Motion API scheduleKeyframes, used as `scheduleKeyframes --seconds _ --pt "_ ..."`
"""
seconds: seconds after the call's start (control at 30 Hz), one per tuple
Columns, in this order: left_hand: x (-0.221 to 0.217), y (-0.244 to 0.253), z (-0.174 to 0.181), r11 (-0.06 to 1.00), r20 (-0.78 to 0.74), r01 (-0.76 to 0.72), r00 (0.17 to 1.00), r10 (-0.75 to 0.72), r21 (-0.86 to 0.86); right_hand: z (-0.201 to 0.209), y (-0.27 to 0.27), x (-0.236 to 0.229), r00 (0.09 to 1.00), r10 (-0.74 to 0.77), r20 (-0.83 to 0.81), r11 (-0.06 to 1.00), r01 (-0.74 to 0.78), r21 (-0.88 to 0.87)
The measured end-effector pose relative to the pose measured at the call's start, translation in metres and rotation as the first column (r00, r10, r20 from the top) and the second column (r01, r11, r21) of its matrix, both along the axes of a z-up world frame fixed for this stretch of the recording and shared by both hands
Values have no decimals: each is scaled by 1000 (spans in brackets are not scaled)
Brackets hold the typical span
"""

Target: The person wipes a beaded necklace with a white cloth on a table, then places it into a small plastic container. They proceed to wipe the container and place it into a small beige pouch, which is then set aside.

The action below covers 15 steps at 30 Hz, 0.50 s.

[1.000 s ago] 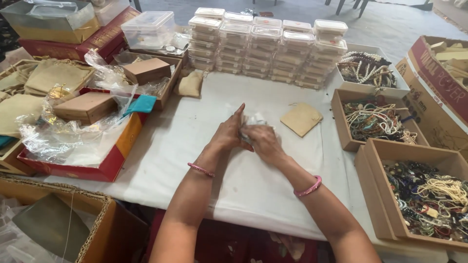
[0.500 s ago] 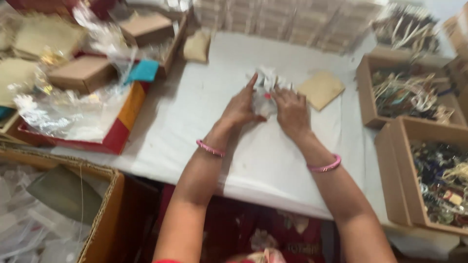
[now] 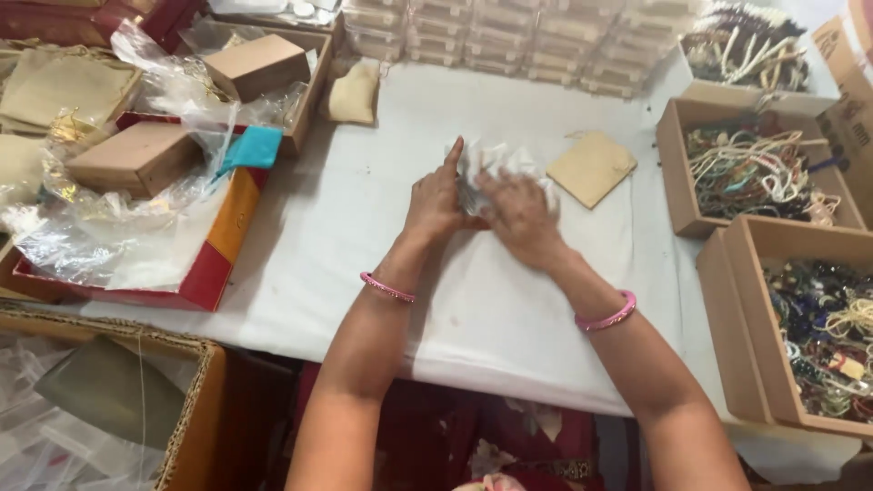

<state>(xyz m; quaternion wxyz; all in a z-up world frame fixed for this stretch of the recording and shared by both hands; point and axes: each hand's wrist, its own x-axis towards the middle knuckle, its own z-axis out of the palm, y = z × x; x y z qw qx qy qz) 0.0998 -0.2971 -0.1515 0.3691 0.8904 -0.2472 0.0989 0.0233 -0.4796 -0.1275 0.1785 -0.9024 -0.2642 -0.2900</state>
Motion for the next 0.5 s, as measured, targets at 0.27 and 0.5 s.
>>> scheduleKeyframes --seconds 0.27,0.5 --pt "-9 1 23 989 -3 -17 1000 18 146 -4 -19 3 982 149 -116 980 -131 151" --pt "-11 -5 22 978 -37 -7 999 15 208 0 -30 6 944 -330 -30 929 330 165"
